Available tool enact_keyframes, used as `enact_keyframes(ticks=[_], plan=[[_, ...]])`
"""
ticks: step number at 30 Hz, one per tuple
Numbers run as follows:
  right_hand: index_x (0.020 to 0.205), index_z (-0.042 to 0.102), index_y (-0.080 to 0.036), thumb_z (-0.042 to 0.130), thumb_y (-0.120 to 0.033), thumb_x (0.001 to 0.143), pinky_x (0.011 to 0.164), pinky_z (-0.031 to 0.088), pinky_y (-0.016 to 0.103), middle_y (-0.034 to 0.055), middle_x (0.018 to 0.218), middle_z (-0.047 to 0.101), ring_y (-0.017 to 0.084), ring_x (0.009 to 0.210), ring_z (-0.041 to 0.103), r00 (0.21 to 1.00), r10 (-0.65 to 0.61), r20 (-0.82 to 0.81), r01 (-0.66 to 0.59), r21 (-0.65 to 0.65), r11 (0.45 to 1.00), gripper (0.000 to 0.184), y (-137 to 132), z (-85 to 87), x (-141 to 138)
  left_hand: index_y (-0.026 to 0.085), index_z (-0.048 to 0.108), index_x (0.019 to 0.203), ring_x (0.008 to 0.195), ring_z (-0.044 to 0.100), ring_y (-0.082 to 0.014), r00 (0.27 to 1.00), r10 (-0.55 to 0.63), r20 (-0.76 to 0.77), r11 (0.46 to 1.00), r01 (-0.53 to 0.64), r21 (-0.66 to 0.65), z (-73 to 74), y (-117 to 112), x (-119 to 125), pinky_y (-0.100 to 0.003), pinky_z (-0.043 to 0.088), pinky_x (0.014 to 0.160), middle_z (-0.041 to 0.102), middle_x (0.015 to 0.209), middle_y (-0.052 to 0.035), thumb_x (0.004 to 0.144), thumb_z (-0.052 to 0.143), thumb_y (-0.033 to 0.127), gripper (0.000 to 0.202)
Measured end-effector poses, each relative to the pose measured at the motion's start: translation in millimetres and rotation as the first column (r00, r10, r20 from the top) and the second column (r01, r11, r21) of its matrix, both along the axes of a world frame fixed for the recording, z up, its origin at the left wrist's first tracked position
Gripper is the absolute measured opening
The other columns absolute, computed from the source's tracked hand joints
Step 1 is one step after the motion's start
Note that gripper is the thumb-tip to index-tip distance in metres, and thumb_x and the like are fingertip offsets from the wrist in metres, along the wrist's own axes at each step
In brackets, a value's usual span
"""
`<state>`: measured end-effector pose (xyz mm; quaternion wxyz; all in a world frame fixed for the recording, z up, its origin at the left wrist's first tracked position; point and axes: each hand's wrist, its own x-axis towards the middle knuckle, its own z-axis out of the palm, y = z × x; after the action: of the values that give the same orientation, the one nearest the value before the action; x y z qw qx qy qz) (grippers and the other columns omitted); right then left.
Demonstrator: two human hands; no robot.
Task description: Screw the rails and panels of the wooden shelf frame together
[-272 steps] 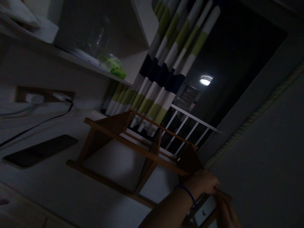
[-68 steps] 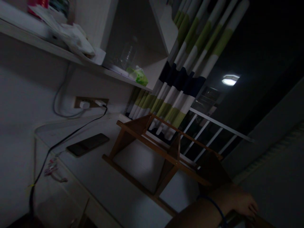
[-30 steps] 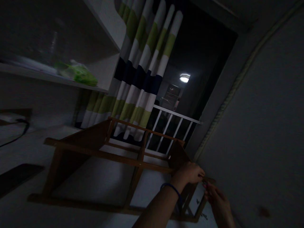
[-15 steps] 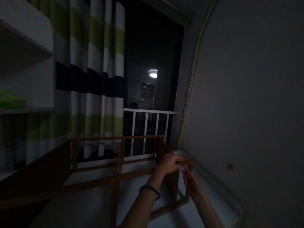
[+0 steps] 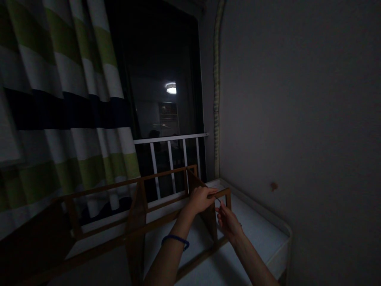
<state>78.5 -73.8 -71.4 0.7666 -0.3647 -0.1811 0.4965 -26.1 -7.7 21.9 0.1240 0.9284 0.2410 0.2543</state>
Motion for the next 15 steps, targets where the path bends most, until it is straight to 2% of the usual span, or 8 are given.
enact_keyframes(ticks=[4, 11, 15], plan=[[0.065, 0.052, -0.016, 0.072, -0.056, 0.052, 0.033, 0.034, 0.012, -0.0023, 0.057, 0.061, 0.003, 0.039, 0.047, 0.993, -0.003, 0.117, 0.003, -0.004, 1.0, 0.046, -1, -1.8, -3, 0.026, 0.06, 0.108, 0.104, 0.056, -0.0133, 1.0, -0.014, 0.008, 1.0, 0.014, -0.01, -1.0, 2, 1, -0.023, 0.041, 0.093, 0.062, 0.111, 0.0018, 0.074, 0.05, 0.022, 0.036], [0.057, 0.053, -0.015, 0.055, -0.071, 0.059, 0.031, 0.034, 0.016, -0.0011, 0.049, 0.056, 0.006, 0.036, 0.046, 0.949, 0.008, 0.316, 0.007, -0.046, 0.999, 0.056, 3, -11.5, -8, 0.025, 0.061, 0.108, 0.106, 0.055, -0.0157, 1.0, -0.021, 0.015, 0.999, 0.021, -0.046, -2.1, 4, 2, -0.027, 0.042, 0.094, 0.061, 0.113, 0.0011, 0.074, 0.05, 0.024, 0.035], [0.05, 0.051, -0.015, 0.047, -0.076, 0.06, 0.028, 0.03, 0.017, -0.0011, 0.04, 0.05, 0.006, 0.028, 0.04, 0.928, 0.004, 0.372, 0.019, -0.059, 0.998, 0.062, 4, -9.2, -16, 0.024, 0.06, 0.108, 0.106, 0.055, -0.0152, 0.999, -0.032, 0.026, 0.997, 0.033, -0.07, -1.4, 4, 2, -0.026, 0.042, 0.094, 0.061, 0.112, 0.0003, 0.074, 0.05, 0.024, 0.035]])
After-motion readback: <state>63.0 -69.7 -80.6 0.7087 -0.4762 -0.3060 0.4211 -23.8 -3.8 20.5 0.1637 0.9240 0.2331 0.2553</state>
